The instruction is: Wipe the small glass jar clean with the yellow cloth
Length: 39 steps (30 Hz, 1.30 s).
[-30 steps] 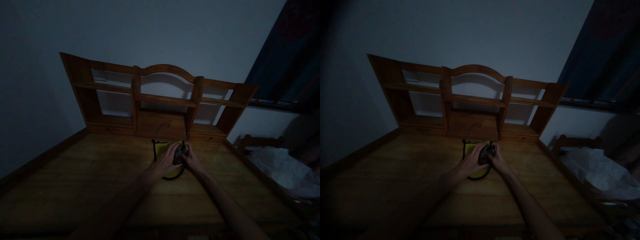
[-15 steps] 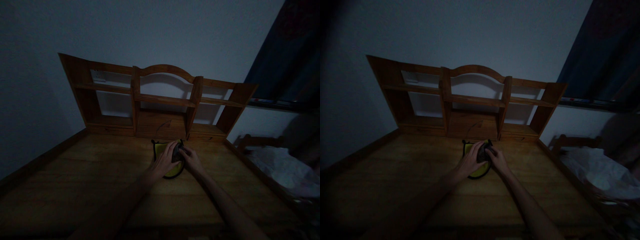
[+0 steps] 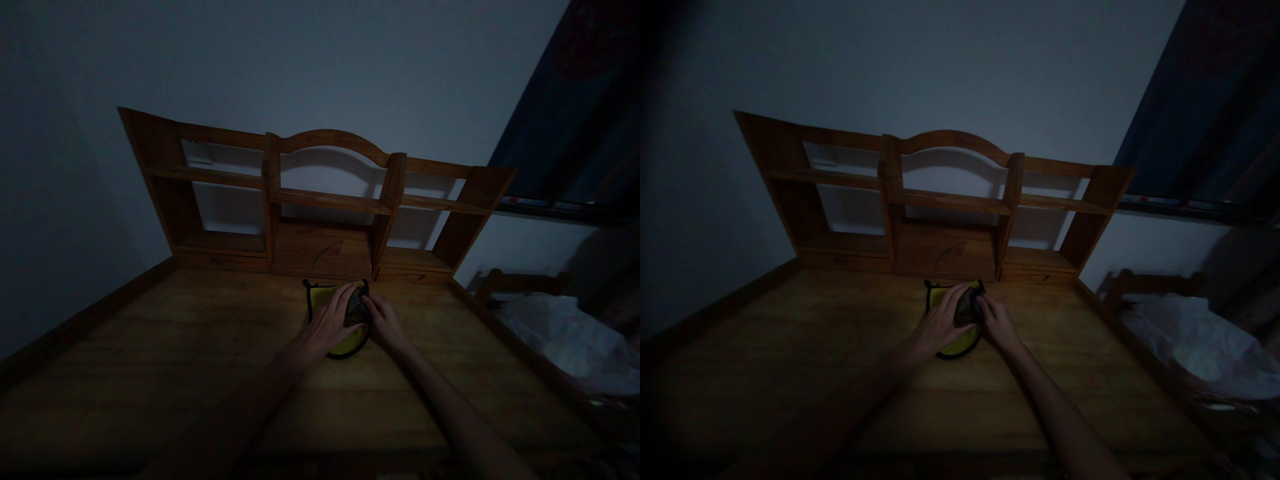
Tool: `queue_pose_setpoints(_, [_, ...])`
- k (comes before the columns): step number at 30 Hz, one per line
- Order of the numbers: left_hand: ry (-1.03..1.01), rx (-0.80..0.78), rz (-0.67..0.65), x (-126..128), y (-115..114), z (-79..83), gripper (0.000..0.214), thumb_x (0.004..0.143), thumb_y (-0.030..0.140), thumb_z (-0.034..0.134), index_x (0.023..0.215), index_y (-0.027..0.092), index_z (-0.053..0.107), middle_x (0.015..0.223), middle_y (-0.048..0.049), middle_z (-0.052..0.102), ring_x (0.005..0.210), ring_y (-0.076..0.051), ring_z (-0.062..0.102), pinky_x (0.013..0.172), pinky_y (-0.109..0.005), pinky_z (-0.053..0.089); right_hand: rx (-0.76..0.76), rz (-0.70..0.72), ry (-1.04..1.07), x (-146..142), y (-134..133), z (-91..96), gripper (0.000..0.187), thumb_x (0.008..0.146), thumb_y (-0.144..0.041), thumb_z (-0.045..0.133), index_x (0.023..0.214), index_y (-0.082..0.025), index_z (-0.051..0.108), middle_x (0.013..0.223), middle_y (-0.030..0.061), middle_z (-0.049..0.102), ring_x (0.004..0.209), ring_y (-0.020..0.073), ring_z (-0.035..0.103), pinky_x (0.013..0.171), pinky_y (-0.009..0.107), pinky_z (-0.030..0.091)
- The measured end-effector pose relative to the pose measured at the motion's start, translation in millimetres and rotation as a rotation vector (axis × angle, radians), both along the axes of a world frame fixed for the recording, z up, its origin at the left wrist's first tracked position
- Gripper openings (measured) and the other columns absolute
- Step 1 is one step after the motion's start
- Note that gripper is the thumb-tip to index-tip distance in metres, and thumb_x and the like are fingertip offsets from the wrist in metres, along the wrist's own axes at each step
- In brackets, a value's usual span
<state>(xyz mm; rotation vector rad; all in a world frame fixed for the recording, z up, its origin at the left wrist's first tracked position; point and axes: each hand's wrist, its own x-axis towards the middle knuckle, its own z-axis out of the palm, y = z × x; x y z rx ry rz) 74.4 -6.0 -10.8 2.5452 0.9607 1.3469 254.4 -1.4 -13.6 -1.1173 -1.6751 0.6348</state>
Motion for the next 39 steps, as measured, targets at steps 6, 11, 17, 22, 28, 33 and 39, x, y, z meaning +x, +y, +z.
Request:
queue_pose_setpoints(6, [-0.021, -0.036, 0.0, -0.8, -0.3, 0.6, 0.089, 0.077, 0.029, 0.071, 0.147, 0.028, 0.017, 0.147, -0.0096, 0.035, 0.135, -0.026, 0.04, 0.107, -0.045, 0.045, 0.023, 0.008, 0.156, -3.7, 0.4, -0.4, 0.043, 0.086, -0.042, 0.059, 0.126, -0.026, 0.057, 0.129, 0.0046, 0.059, 0.119, 0.0236, 0.054, 0.104, 0.037, 0.039])
queue_pose_setpoints(11, [-0.007, -0.033, -0.041, -0.4, 0.3, -0.8, 0.089, 0.077, 0.028, 0.072, 0.147, 0.028, 0.017, 0.148, -0.0095, 0.034, 0.136, -0.025, 0.037, 0.11, -0.045, 0.041, 0.028, 0.01, 0.149, -2.7, 0.1, 0.6, 0.051, 0.081, -0.037, 0.065, 0.13, -0.026, 0.054, 0.133, 0.0058, 0.057, 0.124, 0.0247, 0.05, 0.11, 0.042, 0.034])
queue_pose_setpoints(17, [0.0, -0.039, -0.053, 0.5, 0.2, -0.7, 0.089, 0.078, 0.03, 0.071, 0.148, 0.028, 0.016, 0.147, -0.0095, 0.036, 0.135, -0.025, 0.039, 0.109, -0.045, 0.042, -0.003, 0.017, 0.175, -0.5, 3.7, -4.8, 0.046, 0.079, -0.033, 0.065, 0.124, -0.025, 0.06, 0.124, 0.006, 0.062, 0.118, 0.0265, 0.054, 0.104, 0.043, 0.04])
queue_pose_setpoints(22, [0.034, -0.038, -0.073, -0.1, -0.3, -0.7, 0.086, 0.079, 0.029, 0.07, 0.147, 0.027, 0.018, 0.147, -0.0092, 0.036, 0.136, -0.024, 0.038, 0.11, -0.044, 0.041, -0.075, 0.026, 0.203, 2.2, 8.1, -8.6, 0.035, 0.076, -0.032, 0.066, 0.109, -0.02, 0.066, 0.109, 0.0073, 0.068, 0.102, 0.0261, 0.061, 0.092, 0.04, 0.048])
queue_pose_setpoints(28, [0.06, -0.008, -0.011, 0.0, 1.4, -5.8, 0.092, 0.078, 0.022, 0.07, 0.149, 0.03, 0.012, 0.149, -0.0092, 0.033, 0.137, -0.026, 0.037, 0.11, -0.045, 0.041, -0.115, 0.084, 0.229, 1.8, 8.2, -6.2, 0.035, 0.075, -0.031, 0.066, 0.108, -0.019, 0.066, 0.106, 0.0057, 0.069, 0.097, 0.024, 0.062, 0.09, 0.038, 0.047])
queue_pose_setpoints(33, [0.037, 0.001, 0.003, -1.3, 1.4, -3.8, 0.09, 0.079, 0.016, 0.067, 0.148, 0.03, 0.011, 0.15, -0.0086, 0.032, 0.138, -0.026, 0.036, 0.109, -0.044, 0.042, -0.138, 0.135, 0.28, -0.4, 4.5, -2.2, 0.031, 0.082, -0.032, 0.057, 0.109, -0.021, 0.067, 0.105, 0.0041, 0.069, 0.1, 0.0252, 0.061, 0.091, 0.036, 0.047])
queue_pose_setpoints(39, [0.09, 0.029, -0.012, -3.9, -1.8, -0.5, 0.09, 0.079, 0.016, 0.067, 0.149, 0.03, 0.011, 0.15, -0.0083, 0.032, 0.138, -0.025, 0.036, 0.111, -0.044, 0.04, -0.136, 0.163, 0.304, 0.2, 9.0, -9.0, 0.036, 0.077, -0.028, 0.063, 0.113, -0.022, 0.063, 0.112, 0.0038, 0.067, 0.105, 0.0243, 0.06, 0.098, 0.038, 0.043])
